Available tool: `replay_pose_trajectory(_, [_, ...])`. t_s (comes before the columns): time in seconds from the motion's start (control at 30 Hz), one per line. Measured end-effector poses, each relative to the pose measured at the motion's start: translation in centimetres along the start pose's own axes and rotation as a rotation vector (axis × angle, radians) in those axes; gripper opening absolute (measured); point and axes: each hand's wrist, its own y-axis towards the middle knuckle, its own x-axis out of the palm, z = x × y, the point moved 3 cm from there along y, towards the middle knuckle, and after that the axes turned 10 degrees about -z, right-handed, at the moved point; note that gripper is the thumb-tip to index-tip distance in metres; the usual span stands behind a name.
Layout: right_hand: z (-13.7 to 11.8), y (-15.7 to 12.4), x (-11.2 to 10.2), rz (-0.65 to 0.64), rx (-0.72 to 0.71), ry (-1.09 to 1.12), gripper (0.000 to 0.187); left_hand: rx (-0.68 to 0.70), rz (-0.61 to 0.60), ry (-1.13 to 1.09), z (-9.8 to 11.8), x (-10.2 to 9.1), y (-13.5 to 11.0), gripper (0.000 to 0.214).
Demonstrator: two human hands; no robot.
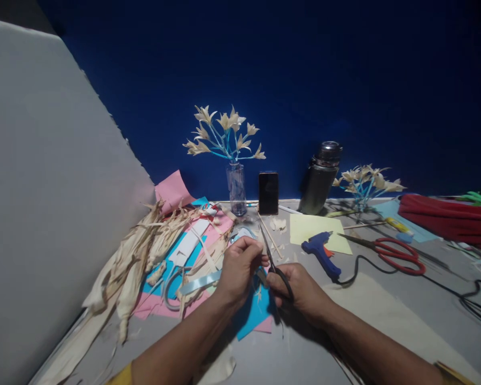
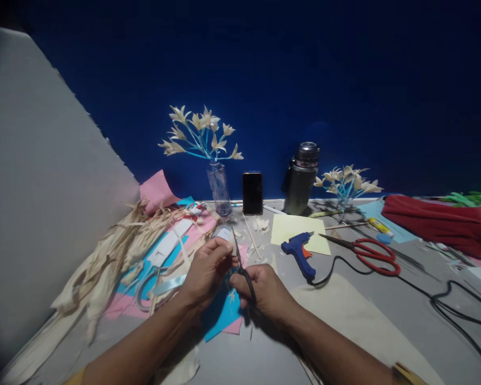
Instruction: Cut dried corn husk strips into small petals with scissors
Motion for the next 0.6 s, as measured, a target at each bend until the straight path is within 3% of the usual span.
replay_pose_trajectory(0.4, [0.3, 0.1, -0.3, 0.016, 0.001, 0.022, 0.045, -0.022, 0.005, -0.008, 0.1, 0.1, -0.2, 0.019])
replay_pose_trajectory(0.6, [-0.9, 0.1, -2.1, 0.283, -0.160, 0.106, 0.032, -0.064, -0.027, 0.002, -0.3, 0.4, -0.6, 0.019])
